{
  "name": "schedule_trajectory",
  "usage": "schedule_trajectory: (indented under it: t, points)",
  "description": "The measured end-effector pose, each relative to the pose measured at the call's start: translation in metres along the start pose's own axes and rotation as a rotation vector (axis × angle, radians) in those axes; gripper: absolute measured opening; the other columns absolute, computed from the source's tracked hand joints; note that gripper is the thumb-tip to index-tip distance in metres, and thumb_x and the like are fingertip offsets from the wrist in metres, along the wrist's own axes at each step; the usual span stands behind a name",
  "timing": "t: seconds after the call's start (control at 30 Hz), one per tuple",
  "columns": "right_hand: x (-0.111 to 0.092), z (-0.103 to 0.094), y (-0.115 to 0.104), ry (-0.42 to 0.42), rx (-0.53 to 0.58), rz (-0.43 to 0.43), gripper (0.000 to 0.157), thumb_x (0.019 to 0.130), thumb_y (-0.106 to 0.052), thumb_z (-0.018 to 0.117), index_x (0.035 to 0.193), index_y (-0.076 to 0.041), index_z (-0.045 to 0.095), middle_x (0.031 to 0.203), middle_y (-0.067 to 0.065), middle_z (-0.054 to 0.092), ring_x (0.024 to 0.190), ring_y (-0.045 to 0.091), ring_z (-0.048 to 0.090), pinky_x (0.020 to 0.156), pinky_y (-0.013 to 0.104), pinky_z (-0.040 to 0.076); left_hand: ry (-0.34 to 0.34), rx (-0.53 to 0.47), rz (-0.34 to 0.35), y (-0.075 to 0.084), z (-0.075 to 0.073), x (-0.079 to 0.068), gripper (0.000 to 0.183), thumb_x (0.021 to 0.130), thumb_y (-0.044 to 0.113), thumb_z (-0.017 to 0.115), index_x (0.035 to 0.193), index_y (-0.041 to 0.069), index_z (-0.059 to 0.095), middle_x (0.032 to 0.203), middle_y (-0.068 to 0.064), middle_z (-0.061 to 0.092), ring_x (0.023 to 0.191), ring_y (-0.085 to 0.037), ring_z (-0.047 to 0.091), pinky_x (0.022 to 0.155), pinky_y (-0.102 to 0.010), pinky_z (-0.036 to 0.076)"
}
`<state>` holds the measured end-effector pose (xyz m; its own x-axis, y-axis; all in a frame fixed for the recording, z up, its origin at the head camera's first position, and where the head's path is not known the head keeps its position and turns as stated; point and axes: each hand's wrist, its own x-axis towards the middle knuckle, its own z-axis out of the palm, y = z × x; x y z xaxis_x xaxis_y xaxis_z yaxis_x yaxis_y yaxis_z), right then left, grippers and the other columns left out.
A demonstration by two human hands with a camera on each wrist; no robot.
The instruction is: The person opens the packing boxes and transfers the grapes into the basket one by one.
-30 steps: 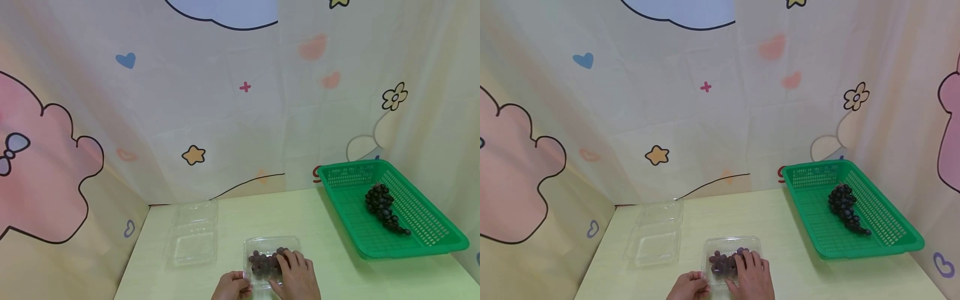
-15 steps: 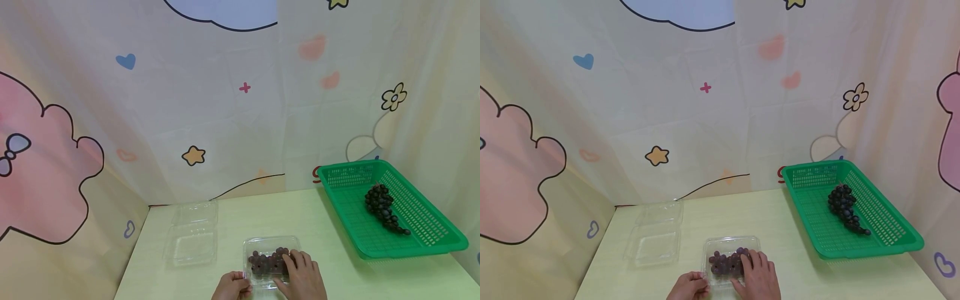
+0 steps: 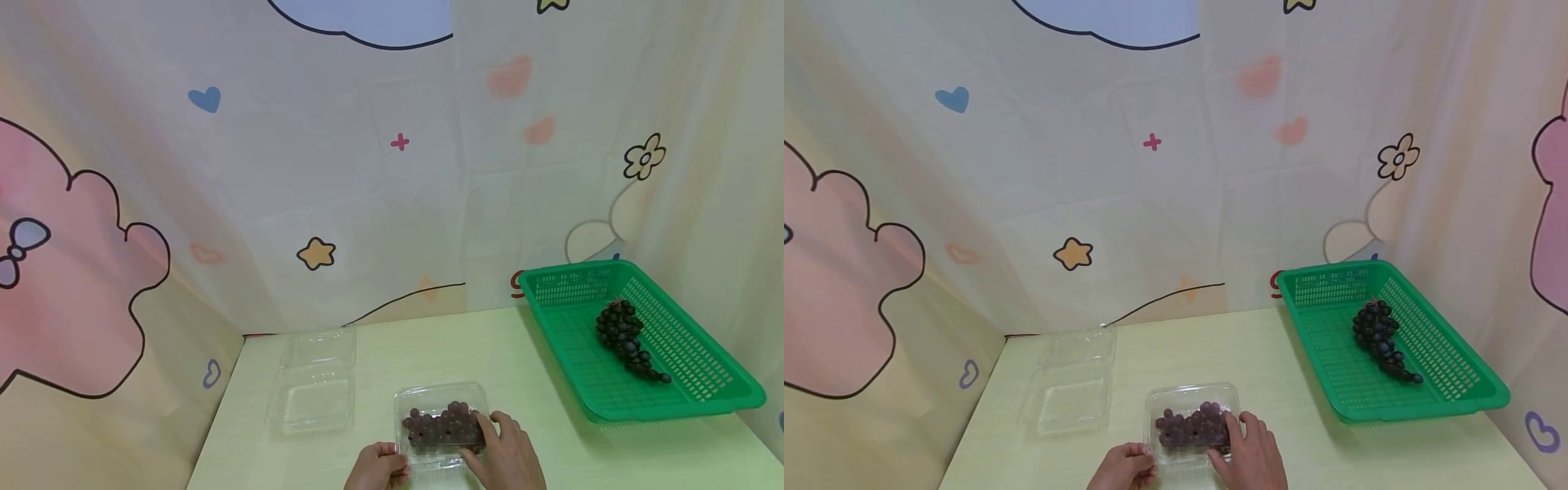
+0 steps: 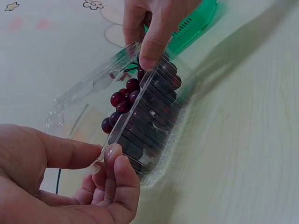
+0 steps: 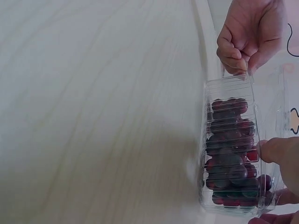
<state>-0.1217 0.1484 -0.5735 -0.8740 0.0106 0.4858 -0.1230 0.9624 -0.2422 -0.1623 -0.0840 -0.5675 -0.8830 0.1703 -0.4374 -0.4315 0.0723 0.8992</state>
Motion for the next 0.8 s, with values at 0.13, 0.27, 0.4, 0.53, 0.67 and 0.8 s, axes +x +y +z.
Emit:
schedule_trajectory:
  t: [0.13, 0.27, 0.4, 0.53, 0.67, 0.8]
  points:
    - [-0.0002, -0.0025, -0.0015, -0.066, 0.021, 0.059, 0.063, 0.071, -0.044, 0.092, 0.115, -0.003, 0.072, 0.101, 0.015, 0.061, 0.086, 0.032, 0.061, 0.076, 0.049, 0.054, -0.008, -0.009, 0.003, -0.0005, 0.0001, 0.0, 0.005, 0.096, -0.007, 0.062, 0.096, -0.007, 0.057, 0.082, -0.009, 0.064, 0.071, -0.013, 0.064, 0.068, -0.026, 0.059]
    - [0.0002, -0.0039, -0.003, -0.123, 0.055, 0.112, 0.063, 0.074, -0.043, 0.091, 0.119, -0.003, 0.071, 0.104, 0.016, 0.063, 0.09, 0.033, 0.064, 0.079, 0.05, 0.056, -0.009, -0.009, 0.009, -0.0013, -0.0005, 0.0007, 0.006, 0.096, -0.006, 0.062, 0.095, -0.006, 0.056, 0.081, -0.008, 0.064, 0.071, -0.013, 0.064, 0.068, -0.025, 0.059]
    - [0.0002, -0.006, -0.0042, -0.132, 0.061, 0.118, 0.062, 0.075, -0.04, 0.091, 0.119, -0.002, 0.071, 0.102, 0.015, 0.064, 0.091, 0.032, 0.065, 0.081, 0.049, 0.057, -0.004, -0.007, 0.009, -0.0008, -0.0007, 0.001, 0.007, 0.096, -0.006, 0.062, 0.095, -0.005, 0.055, 0.082, -0.009, 0.064, 0.07, -0.013, 0.064, 0.067, -0.026, 0.059]
    - [0.0006, -0.0061, -0.0037, -0.121, 0.057, 0.099, 0.061, 0.074, -0.039, 0.091, 0.118, -0.001, 0.071, 0.099, 0.013, 0.064, 0.088, 0.03, 0.064, 0.079, 0.047, 0.057, -0.001, -0.007, 0.0, -0.0002, -0.0006, 0.001, 0.008, 0.096, -0.006, 0.062, 0.095, -0.005, 0.055, 0.081, -0.009, 0.064, 0.07, -0.013, 0.064, 0.067, -0.026, 0.059]
    - [-0.0006, -0.0044, -0.0005, -0.07, 0.046, 0.041, 0.059, 0.072, -0.038, 0.092, 0.114, -0.001, 0.073, 0.095, 0.013, 0.066, 0.082, 0.029, 0.065, 0.074, 0.046, 0.057, 0.0, -0.009, -0.003, 0.0002, -0.0001, 0.0008, 0.009, 0.096, -0.007, 0.062, 0.094, -0.004, 0.054, 0.081, -0.009, 0.063, 0.07, -0.013, 0.064, 0.067, -0.026, 0.059]
    - [-0.0025, -0.0018, 0.003, -0.005, 0.024, -0.033, 0.054, 0.071, -0.036, 0.093, 0.11, -0.004, 0.072, 0.091, 0.013, 0.067, 0.078, 0.029, 0.065, 0.071, 0.046, 0.057, -0.001, 0.0, -0.004, 0.0006, 0.0003, 0.0002, 0.009, 0.096, -0.007, 0.062, 0.093, -0.004, 0.054, 0.081, -0.009, 0.063, 0.07, -0.013, 0.064, 0.067, -0.025, 0.058]
